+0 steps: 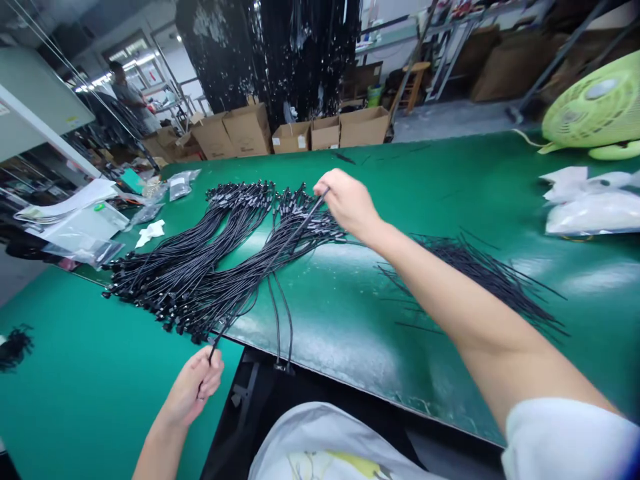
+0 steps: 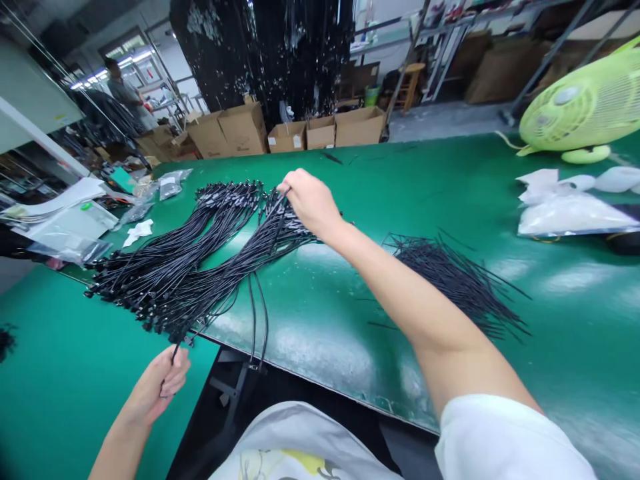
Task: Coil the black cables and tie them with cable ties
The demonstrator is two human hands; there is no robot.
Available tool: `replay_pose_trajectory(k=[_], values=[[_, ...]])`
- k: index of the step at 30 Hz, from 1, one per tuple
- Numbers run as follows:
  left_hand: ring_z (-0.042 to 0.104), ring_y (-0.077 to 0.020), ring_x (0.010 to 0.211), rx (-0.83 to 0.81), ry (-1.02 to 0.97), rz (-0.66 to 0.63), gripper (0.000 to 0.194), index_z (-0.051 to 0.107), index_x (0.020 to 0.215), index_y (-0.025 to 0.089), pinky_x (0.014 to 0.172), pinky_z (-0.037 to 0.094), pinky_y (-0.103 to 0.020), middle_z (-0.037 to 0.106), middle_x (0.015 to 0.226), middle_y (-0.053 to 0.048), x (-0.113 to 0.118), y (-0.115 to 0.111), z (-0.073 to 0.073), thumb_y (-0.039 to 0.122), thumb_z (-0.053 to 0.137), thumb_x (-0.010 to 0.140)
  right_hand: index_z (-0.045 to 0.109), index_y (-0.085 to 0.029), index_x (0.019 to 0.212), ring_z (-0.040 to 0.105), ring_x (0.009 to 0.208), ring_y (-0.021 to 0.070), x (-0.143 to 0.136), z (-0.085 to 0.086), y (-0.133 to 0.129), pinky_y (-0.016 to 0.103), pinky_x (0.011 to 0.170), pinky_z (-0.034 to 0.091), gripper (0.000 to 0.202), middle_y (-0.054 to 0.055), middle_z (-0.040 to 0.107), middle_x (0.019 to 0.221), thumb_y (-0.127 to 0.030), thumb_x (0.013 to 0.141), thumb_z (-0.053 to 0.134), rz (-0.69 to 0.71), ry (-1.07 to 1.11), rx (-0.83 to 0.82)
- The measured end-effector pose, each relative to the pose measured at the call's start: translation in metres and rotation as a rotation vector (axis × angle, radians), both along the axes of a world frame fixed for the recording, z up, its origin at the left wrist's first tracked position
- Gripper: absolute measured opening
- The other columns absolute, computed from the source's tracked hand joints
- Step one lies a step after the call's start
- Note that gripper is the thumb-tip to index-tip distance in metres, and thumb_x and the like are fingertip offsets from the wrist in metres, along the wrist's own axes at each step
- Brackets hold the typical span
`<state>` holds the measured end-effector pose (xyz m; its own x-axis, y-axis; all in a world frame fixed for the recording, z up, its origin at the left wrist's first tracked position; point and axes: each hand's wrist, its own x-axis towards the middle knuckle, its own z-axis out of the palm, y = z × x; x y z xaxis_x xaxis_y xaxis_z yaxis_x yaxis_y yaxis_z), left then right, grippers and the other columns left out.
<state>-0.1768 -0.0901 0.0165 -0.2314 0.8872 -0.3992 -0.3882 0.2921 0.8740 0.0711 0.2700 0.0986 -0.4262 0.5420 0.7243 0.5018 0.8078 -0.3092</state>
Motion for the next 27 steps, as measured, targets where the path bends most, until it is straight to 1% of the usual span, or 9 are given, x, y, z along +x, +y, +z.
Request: replay_pose_trajectory(k=[4, 7, 9, 12, 14, 16, 19, 23, 27], values=[[0.013, 0.0000, 0.037, 0.195, -0.246, 0.096, 0.041, 0.050, 0.062, 0.017, 0.028, 0.014, -0.010, 0.031, 0.054, 0.008, -0.018, -0.004, 0.014, 0.044, 0.081, 0.068, 0.060, -0.016, 0.086, 0.052, 0.083, 0.0193, 0.036, 0.033, 0.010, 0.033, 0.077, 0.036, 0.029, 0.006, 0.060, 0.083, -0.033, 0.098, 0.039, -0.121, -0.180, 0.080], [0.039, -0.0005, 0.041, 0.277, -0.184, 0.300, 0.031, 0.057, 0.075, 0.019, 0.032, 0.029, -0.007, 0.047, 0.061, 0.007, -0.023, 0.008, 0.022, 0.038, 0.081, 0.069, 0.059, -0.016, 0.087, 0.051, 0.065, 0.0171, 0.046, 0.018, -0.027, 0.029, 0.061, 0.031, 0.022, 0.007, 0.060, 0.075, -0.031, 0.095, 0.046, -0.193, -0.474, -0.061], [0.061, -0.0075, 0.064, 0.233, 0.060, 0.322, 0.028, 0.063, 0.088, 0.020, 0.052, 0.049, -0.013, 0.061, 0.075, 0.002, -0.012, 0.026, 0.025, 0.041, 0.076, 0.075, 0.059, -0.016, 0.090, 0.049, 0.056, 0.0151, 0.045, -0.003, -0.077, 0.027, 0.053, 0.024, 0.015, 0.007, 0.063, 0.075, -0.027, 0.093, 0.049, -0.130, -0.675, -0.153], [0.063, -0.0206, 0.105, 0.276, 0.519, 0.114, 0.032, 0.068, 0.100, 0.017, 0.093, 0.050, -0.032, 0.069, 0.104, -0.008, 0.026, 0.059, 0.023, 0.046, 0.061, 0.087, 0.059, -0.016, 0.088, 0.051, 0.054, 0.0131, 0.038, -0.022, -0.155, 0.026, 0.050, 0.020, 0.010, 0.005, 0.064, 0.074, -0.017, 0.091, 0.049, 0.262, -0.874, -0.231], [0.061, -0.0212, 0.108, 0.364, 0.650, -0.166, 0.033, 0.068, 0.102, 0.017, 0.100, 0.043, -0.035, 0.068, 0.107, -0.008, 0.059, 0.075, 0.017, 0.045, 0.053, 0.092, 0.059, -0.017, 0.086, 0.053, 0.056, 0.0125, 0.033, -0.019, -0.186, 0.026, 0.050, 0.020, 0.014, 0.004, 0.065, 0.075, -0.016, 0.093, 0.047, 0.429, -0.896, -0.241], [0.063, -0.0157, 0.081, 0.378, 0.551, -0.443, 0.035, 0.067, 0.102, 0.017, 0.083, 0.047, -0.030, 0.067, 0.081, -0.004, 0.087, 0.085, 0.010, 0.044, 0.047, 0.095, 0.059, -0.017, 0.085, 0.056, 0.060, 0.0129, 0.033, -0.009, -0.189, 0.025, 0.051, 0.022, 0.014, 0.004, 0.066, 0.078, -0.023, 0.094, 0.050, 0.400, -0.853, -0.280], [0.034, -0.0058, 0.042, 0.275, 0.110, -0.635, 0.038, 0.065, 0.097, 0.013, 0.047, 0.033, -0.020, 0.038, 0.051, 0.007, 0.099, 0.088, 0.006, 0.047, 0.050, 0.093, 0.060, -0.018, 0.082, 0.057, 0.064, 0.0141, 0.052, 0.000, -0.156, 0.024, 0.054, 0.028, 0.022, 0.003, 0.067, 0.078, -0.039, 0.090, 0.058, 0.262, -0.728, -0.422], [0.010, -0.0021, 0.037, 0.309, -0.410, -0.389, 0.027, 0.066, 0.095, 0.010, 0.039, 0.021, -0.015, 0.019, 0.048, 0.012, 0.065, 0.085, 0.027, 0.035, 0.054, 0.093, 0.063, -0.021, 0.090, 0.062, 0.073, 0.0160, 0.098, -0.030, -0.112, 0.025, 0.063, 0.039, 0.026, 0.002, 0.069, 0.083, -0.041, 0.094, 0.048, 0.229, -0.582, -0.529], [0.024, -0.0020, 0.038, 0.485, -0.450, 0.052, 0.029, 0.060, 0.120, 0.013, 0.041, 0.029, -0.011, 0.035, 0.056, 0.009, 0.040, 0.091, 0.049, 0.025, 0.044, 0.098, 0.062, -0.018, 0.105, 0.064, 0.085, 0.0181, 0.112, -0.075, -0.127, 0.027, 0.071, 0.044, 0.029, 0.007, 0.069, 0.097, -0.031, 0.098, 0.037, 0.190, -0.484, -0.414]])
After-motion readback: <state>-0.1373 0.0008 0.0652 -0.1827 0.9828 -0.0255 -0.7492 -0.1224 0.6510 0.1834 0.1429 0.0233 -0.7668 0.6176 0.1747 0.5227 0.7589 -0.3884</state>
